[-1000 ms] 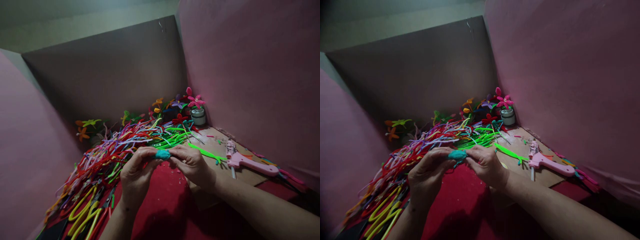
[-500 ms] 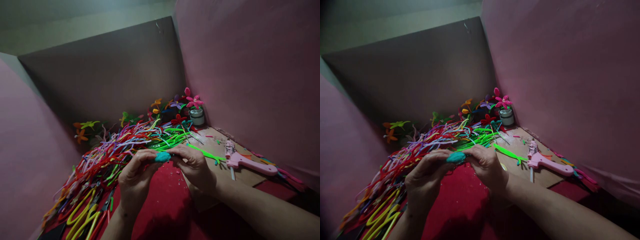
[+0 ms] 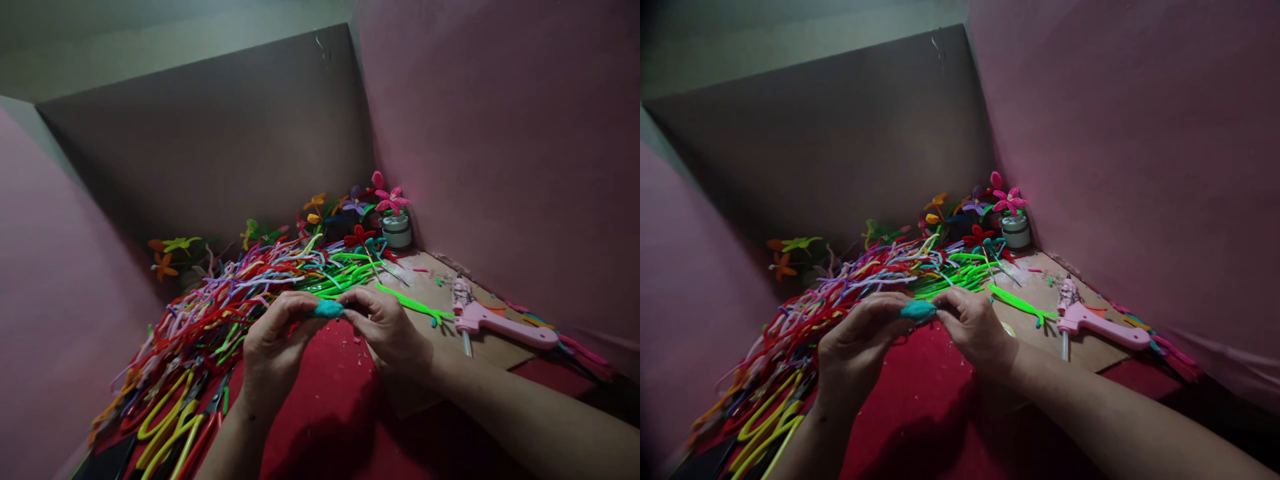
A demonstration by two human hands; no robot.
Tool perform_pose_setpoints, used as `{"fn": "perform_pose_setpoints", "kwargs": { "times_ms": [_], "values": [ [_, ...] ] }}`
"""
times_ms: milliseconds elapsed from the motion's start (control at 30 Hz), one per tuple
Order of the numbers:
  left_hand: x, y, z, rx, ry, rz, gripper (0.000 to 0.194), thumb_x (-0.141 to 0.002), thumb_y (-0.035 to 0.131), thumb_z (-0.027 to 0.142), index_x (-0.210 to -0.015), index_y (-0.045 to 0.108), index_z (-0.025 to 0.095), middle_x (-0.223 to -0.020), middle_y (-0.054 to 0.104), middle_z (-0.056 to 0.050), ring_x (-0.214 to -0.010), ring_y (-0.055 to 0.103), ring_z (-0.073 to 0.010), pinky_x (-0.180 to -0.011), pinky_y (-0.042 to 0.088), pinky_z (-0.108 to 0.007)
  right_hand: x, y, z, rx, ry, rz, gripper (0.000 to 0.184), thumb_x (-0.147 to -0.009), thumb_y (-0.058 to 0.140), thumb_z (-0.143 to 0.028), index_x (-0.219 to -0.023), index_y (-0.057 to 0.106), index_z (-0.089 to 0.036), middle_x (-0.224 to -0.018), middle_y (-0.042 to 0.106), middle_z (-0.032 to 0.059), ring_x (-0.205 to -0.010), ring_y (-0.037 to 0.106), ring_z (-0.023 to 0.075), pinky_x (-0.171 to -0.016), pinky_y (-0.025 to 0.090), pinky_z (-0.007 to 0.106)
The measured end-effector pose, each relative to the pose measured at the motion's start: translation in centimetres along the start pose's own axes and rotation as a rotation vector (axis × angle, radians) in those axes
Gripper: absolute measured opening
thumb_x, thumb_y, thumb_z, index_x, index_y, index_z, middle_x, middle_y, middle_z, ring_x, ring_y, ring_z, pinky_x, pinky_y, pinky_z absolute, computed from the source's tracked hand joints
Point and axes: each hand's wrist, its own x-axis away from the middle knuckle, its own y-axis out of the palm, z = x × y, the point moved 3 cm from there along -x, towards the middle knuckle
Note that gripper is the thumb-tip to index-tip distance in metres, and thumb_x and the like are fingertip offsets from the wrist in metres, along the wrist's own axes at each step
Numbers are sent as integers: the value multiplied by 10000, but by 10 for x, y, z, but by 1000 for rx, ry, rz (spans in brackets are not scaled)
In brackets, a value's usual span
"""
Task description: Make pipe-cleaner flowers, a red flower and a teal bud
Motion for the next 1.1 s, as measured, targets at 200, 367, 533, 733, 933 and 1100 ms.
{"fn": "perform_pose_setpoints", "kwargs": {
  "times_ms": [200,367,533,733,933,1100],
  "values": [
    [0,1,3,6,9,-22,111,-742,652,112,-831,650,178,-840,619,-27,-756,601,-140,-679,524,-265,1,2,1,-10,-119,4,154,-819,555,-150,-883,688,-193,-696,628,23,-647,580,138,-603,475,275],
    [0,-1,0,-10,80,-5,144,-715,677,103,-821,648,196,-920,612,-39,-883,583,-168,-722,517,-274,-3,-1,-3,-19,-120,-39,150,-806,573,-107,-840,695,-187,-684,632,13,-648,567,125,-614,458,249],
    [-2,-1,-3,-52,84,-59,126,-737,657,104,-828,649,191,-863,599,-23,-808,583,-140,-716,505,-265,-4,-1,-3,71,-110,-71,152,-802,566,-79,-837,687,-166,-695,612,14,-656,551,117,-616,444,235],
    [0,1,-2,-70,86,-48,135,-738,656,104,-842,649,190,-865,613,-21,-800,593,-137,-699,508,-250,0,-1,-1,198,-170,-89,203,-836,512,-90,-916,689,-149,-754,619,54,-685,571,136,-622,463,252],
    [2,0,-5,40,-55,21,207,-739,658,126,-922,633,221,-879,630,-10,-686,601,-117,-541,505,-210,2,-4,-2,302,-295,14,253,-835,480,-72,-996,671,-114,-787,645,89,-685,592,149,-599,486,264],
    [2,-1,-2,-36,9,13,107,-754,630,104,-804,688,178,-830,634,-18,-586,557,-87,-496,475,-207,2,-3,1,354,-327,24,246,-844,473,-79,-978,679,-88,-756,644,98,-667,598,154,-590,493,262]
  ]
}}
